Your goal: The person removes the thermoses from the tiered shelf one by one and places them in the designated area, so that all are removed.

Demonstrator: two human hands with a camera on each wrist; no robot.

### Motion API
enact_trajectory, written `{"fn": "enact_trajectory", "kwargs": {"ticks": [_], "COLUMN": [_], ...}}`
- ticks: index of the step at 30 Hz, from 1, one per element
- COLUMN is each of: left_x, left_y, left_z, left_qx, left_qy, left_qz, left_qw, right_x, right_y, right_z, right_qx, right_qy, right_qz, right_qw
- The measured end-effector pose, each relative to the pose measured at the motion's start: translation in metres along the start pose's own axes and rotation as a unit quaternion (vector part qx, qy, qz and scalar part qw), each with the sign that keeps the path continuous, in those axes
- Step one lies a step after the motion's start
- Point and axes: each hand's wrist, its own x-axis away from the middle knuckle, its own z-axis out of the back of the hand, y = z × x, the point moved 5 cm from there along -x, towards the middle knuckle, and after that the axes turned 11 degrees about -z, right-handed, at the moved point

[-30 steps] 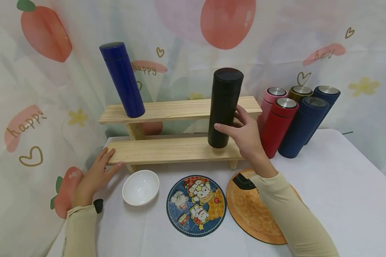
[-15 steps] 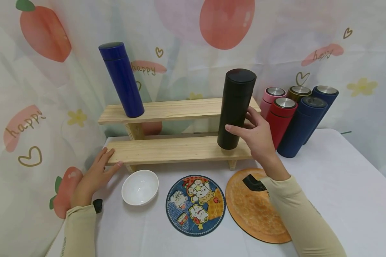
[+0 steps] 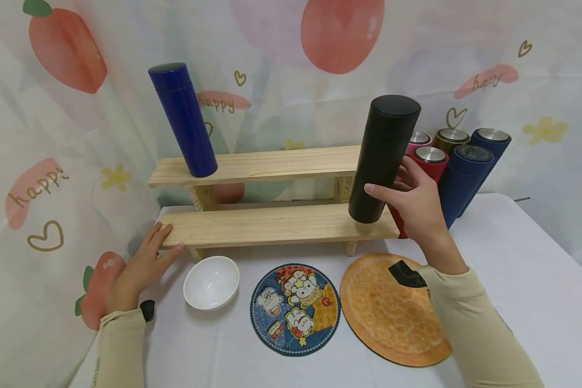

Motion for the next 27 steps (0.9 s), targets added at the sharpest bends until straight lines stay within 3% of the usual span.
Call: {"fn": "enact_trajectory", "kwargs": {"ticks": [13, 20, 27], "left_x": [-0.002, -0.001, -0.001], "left_y": [-0.001, 0.000, 0.002], "left_z": [0.000, 0.001, 0.001], "left_qx": [0.002, -0.001, 0.001], "left_qy": [0.003, 0.001, -0.002], "left_qz": [-0.005, -0.004, -0.001], "left_qw": [1.0000, 1.0000, 1.0000], "right_x": [0.002, 0.002, 0.003], "right_y": [0.004, 0.012, 0.021], "right_z": [0.036, 0.052, 0.067], "right_qx": [0.011, -0.055, -0.015], "right_qy": [0.035, 0.034, 0.046], "right_qz": [-0.018, -0.015, -0.030], "right_qw": [0.999, 0.998, 0.998]}}
